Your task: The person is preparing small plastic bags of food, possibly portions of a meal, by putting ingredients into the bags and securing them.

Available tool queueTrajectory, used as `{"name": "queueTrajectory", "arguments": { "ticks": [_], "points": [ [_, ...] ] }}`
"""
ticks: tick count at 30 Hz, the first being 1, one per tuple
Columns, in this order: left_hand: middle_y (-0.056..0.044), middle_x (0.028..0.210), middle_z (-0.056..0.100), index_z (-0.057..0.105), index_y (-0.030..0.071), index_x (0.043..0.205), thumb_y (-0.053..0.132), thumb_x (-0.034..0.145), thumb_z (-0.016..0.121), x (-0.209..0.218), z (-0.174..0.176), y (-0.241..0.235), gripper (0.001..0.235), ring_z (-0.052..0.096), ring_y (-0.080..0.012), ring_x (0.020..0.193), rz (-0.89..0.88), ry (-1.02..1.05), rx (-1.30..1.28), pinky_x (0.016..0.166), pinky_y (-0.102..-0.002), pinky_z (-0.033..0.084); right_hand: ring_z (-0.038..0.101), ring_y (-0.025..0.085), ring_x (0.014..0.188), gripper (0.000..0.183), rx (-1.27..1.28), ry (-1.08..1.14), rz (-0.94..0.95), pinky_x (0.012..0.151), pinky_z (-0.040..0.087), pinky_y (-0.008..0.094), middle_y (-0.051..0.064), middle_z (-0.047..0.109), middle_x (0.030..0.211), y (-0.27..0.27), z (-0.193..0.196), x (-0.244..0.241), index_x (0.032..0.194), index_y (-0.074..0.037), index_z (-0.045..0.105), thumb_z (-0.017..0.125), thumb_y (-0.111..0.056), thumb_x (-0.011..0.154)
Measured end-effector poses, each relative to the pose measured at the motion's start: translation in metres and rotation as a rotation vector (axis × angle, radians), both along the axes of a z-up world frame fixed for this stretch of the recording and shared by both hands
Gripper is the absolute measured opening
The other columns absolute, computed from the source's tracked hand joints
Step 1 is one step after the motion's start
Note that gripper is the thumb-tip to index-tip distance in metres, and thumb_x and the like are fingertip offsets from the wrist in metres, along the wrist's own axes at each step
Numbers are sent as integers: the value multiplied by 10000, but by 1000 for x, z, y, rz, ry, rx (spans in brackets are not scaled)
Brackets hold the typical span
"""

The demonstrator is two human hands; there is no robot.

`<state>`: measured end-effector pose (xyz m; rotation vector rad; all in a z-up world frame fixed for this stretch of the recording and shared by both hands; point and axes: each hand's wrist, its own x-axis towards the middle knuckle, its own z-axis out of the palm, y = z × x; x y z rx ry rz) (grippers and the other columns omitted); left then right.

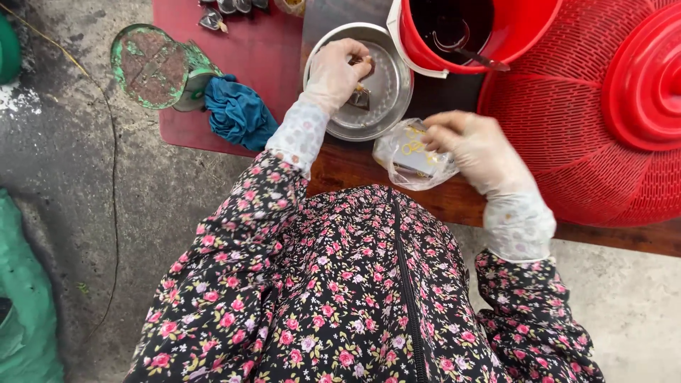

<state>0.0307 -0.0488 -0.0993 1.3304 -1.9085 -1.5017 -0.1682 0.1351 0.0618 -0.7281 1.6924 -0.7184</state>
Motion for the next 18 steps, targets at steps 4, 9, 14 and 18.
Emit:
{"name": "queueTrajectory", "arguments": {
  "ticks": [4,9,14,18],
  "points": [
    [-95,935,771,807,79,939,170,764,873,-12,-8,8,208,716,-298,930,-68,-164,-467,859,-426,542,716,197,977,343,80,138,238,910,522,319,120,788,1064,23,-60,15,1179,-9,739,667,-237,933],
    [-126,964,746,778,63,883,272,713,842,-1,0,25,277,695,-318,937,110,-303,-763,826,-427,538,705,378,982,231,48,667,474,870,538,451,229,730,1020,71,-177,7,1071,-15,726,671,-185,926],
    [-182,941,735,747,46,900,559,809,814,-12,54,82,526,711,-354,927,-101,-401,-69,854,-437,550,717,355,789,295,26,932,655,699,563,465,187,723,847,69,-175,19,925,-27,703,754,-303,836],
    [-210,977,712,679,6,1014,490,698,843,-21,0,130,601,703,-383,950,-215,-517,-124,813,-468,555,712,343,694,289,5,1031,679,618,563,466,171,708,758,85,-228,11,908,-23,698,733,-299,829]
  ]
}}
